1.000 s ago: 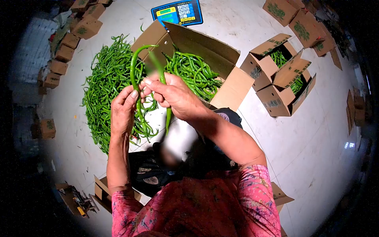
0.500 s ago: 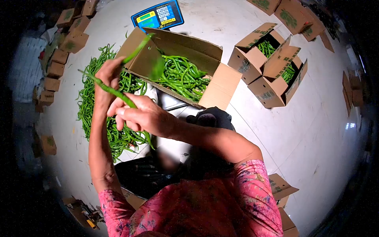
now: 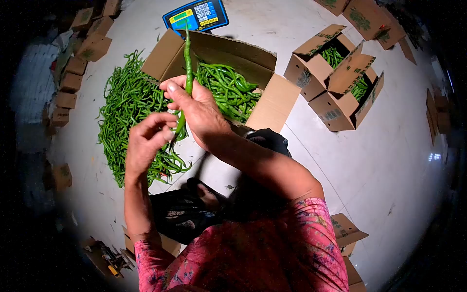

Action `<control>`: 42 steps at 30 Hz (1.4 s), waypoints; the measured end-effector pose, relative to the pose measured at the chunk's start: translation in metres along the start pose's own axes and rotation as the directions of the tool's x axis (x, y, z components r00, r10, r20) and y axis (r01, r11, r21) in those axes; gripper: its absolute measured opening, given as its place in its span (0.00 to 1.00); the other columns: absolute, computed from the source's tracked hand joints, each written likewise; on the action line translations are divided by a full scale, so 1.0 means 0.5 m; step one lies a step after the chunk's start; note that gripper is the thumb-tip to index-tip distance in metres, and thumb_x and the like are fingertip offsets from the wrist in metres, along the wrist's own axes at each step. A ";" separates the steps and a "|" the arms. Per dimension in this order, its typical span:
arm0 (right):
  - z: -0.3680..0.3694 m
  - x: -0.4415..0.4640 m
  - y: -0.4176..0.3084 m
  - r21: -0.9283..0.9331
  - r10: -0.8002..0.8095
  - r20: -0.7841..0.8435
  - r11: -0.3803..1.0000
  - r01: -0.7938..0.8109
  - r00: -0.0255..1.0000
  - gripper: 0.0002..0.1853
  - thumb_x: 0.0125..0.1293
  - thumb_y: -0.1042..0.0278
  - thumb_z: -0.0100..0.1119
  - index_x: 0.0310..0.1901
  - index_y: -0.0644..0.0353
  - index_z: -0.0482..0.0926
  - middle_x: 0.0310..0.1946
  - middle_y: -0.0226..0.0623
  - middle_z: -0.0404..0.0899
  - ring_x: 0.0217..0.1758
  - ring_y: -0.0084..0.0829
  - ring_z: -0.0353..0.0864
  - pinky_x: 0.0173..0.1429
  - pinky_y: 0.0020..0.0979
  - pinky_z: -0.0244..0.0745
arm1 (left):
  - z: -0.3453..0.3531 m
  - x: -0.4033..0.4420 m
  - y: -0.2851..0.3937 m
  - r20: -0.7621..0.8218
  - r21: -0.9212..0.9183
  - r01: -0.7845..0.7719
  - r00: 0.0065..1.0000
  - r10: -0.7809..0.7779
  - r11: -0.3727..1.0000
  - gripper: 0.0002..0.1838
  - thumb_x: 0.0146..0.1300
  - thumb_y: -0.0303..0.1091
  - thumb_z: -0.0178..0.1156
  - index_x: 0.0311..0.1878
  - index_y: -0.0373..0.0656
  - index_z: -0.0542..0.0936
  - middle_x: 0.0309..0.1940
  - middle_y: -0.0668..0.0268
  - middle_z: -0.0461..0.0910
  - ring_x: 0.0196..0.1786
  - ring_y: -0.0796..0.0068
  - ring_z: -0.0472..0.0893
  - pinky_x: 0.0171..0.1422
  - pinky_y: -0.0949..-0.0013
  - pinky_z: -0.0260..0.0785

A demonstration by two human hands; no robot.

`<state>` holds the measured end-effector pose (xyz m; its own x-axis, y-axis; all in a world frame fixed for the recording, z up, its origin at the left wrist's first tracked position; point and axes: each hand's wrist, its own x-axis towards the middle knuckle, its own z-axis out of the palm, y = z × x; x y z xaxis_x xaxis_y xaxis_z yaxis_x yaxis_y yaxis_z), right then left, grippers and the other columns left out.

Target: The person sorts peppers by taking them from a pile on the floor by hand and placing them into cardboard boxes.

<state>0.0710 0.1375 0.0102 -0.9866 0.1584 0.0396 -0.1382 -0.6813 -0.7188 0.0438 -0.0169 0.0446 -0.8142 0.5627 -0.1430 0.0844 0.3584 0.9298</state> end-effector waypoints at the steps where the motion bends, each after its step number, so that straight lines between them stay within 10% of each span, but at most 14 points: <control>1: -0.002 -0.001 0.006 -0.016 -0.001 0.008 1.000 0.001 1.000 0.13 0.74 0.60 0.48 0.49 0.61 0.73 0.43 0.30 0.74 0.47 0.22 0.69 0.53 0.28 0.67 | 0.012 -0.006 0.000 0.025 0.050 -0.014 1.000 0.012 0.999 0.13 0.54 0.27 0.65 0.45 0.37 0.81 0.31 0.72 0.76 0.34 0.82 0.72 0.39 0.76 0.66; 6: 0.015 -0.015 0.025 0.024 0.027 -0.006 0.999 -0.027 1.000 0.15 0.72 0.59 0.54 0.51 0.62 0.73 0.41 0.30 0.73 0.44 0.19 0.67 0.50 0.24 0.67 | 0.033 -0.012 -0.023 -0.095 0.340 -0.204 0.964 0.249 0.918 0.11 0.53 0.25 0.67 0.41 0.34 0.81 0.29 0.60 0.77 0.31 0.71 0.75 0.37 0.69 0.68; 11: 0.004 -0.028 0.067 -0.449 -0.079 0.196 0.879 0.162 0.977 0.22 0.69 0.55 0.57 0.55 0.65 0.70 0.46 0.43 0.75 0.51 0.31 0.75 0.56 0.36 0.70 | -0.025 0.011 -0.035 -0.206 0.707 -0.253 0.819 0.535 0.661 0.11 0.56 0.22 0.62 0.44 0.37 0.81 0.35 0.56 0.78 0.40 0.58 0.76 0.44 0.60 0.68; 13: -0.005 -0.042 0.096 -0.561 0.116 0.142 0.828 -0.016 0.983 0.23 0.67 0.55 0.58 0.53 0.66 0.71 0.47 0.48 0.75 0.51 0.36 0.76 0.55 0.38 0.72 | -0.052 0.026 -0.024 -0.207 0.797 -0.206 0.791 0.576 0.568 0.10 0.58 0.23 0.61 0.44 0.38 0.81 0.37 0.56 0.78 0.41 0.57 0.75 0.45 0.60 0.68; 16: -0.005 -0.081 0.057 -0.776 0.028 0.568 0.351 0.524 0.823 0.19 0.64 0.59 0.60 0.49 0.65 0.74 0.36 0.47 0.80 0.39 0.46 0.81 0.46 0.45 0.74 | -0.071 0.055 -0.003 -0.112 0.881 -0.218 0.766 0.633 0.420 0.11 0.59 0.23 0.59 0.45 0.40 0.81 0.38 0.57 0.77 0.43 0.57 0.74 0.47 0.59 0.67; 17: 0.016 -0.077 0.061 -0.865 0.348 0.500 0.244 0.439 0.793 0.15 0.64 0.59 0.58 0.44 0.63 0.76 0.34 0.44 0.79 0.38 0.45 0.80 0.45 0.46 0.73 | -0.072 0.073 -0.006 -0.082 0.876 -0.249 0.768 0.635 0.414 0.11 0.59 0.22 0.59 0.46 0.40 0.81 0.38 0.57 0.77 0.44 0.57 0.74 0.47 0.59 0.67; 21: -0.016 -0.126 0.156 -0.735 0.356 0.580 -0.161 0.659 0.733 0.08 0.49 0.64 0.56 0.31 0.55 0.76 0.29 0.36 0.78 0.38 0.34 0.80 0.40 0.37 0.68 | -0.063 0.151 -0.032 0.048 0.841 -0.409 0.710 0.703 0.355 0.15 0.57 0.24 0.61 0.49 0.42 0.80 0.42 0.55 0.78 0.48 0.54 0.75 0.53 0.58 0.68; 23: -0.046 -0.117 0.174 -0.662 0.150 0.724 -0.122 0.740 0.673 0.04 0.48 0.66 0.54 0.27 0.54 0.73 0.23 0.31 0.71 0.31 0.32 0.76 0.35 0.36 0.66 | -0.073 0.146 -0.032 -0.027 0.787 -0.399 0.739 0.674 0.470 0.15 0.60 0.29 0.62 0.52 0.42 0.79 0.48 0.55 0.78 0.53 0.55 0.76 0.56 0.61 0.69; 30: -0.012 -0.072 0.050 -0.694 0.356 0.609 -0.192 0.693 0.709 0.13 0.55 0.66 0.62 0.41 0.57 0.73 0.28 0.35 0.73 0.34 0.37 0.77 0.37 0.37 0.69 | -0.247 -0.010 -0.252 -0.421 0.292 0.078 0.906 0.055 0.953 0.16 0.64 0.35 0.60 0.51 0.36 0.80 0.46 0.64 0.82 0.49 0.74 0.79 0.55 0.70 0.70; 35: -0.009 -0.076 0.065 -0.679 0.403 0.654 -0.060 0.732 0.640 0.18 0.53 0.65 0.59 0.46 0.61 0.75 0.32 0.41 0.76 0.35 0.41 0.77 0.38 0.39 0.70 | -0.304 -0.202 -0.574 -0.619 -0.143 0.328 0.707 -0.343 0.934 0.12 0.62 0.34 0.62 0.44 0.35 0.82 0.37 0.69 0.82 0.40 0.80 0.77 0.49 0.74 0.69; 42: 0.035 -0.072 0.083 -0.761 0.543 0.575 0.079 0.644 0.613 0.23 0.54 0.72 0.57 0.55 0.63 0.73 0.35 0.43 0.74 0.35 0.43 0.74 0.38 0.40 0.68 | -0.206 -0.360 -0.849 -0.631 -0.256 0.553 0.526 -0.571 0.793 0.07 0.55 0.27 0.61 0.37 0.38 0.81 0.27 0.71 0.79 0.32 0.82 0.75 0.40 0.75 0.68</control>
<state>0.0990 0.0908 -0.0089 -0.7293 -0.6834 0.0330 -0.5801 0.5921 -0.5594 0.0954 -0.3472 -0.2891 -0.8387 -0.3784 -0.3916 -0.5304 0.4047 0.7449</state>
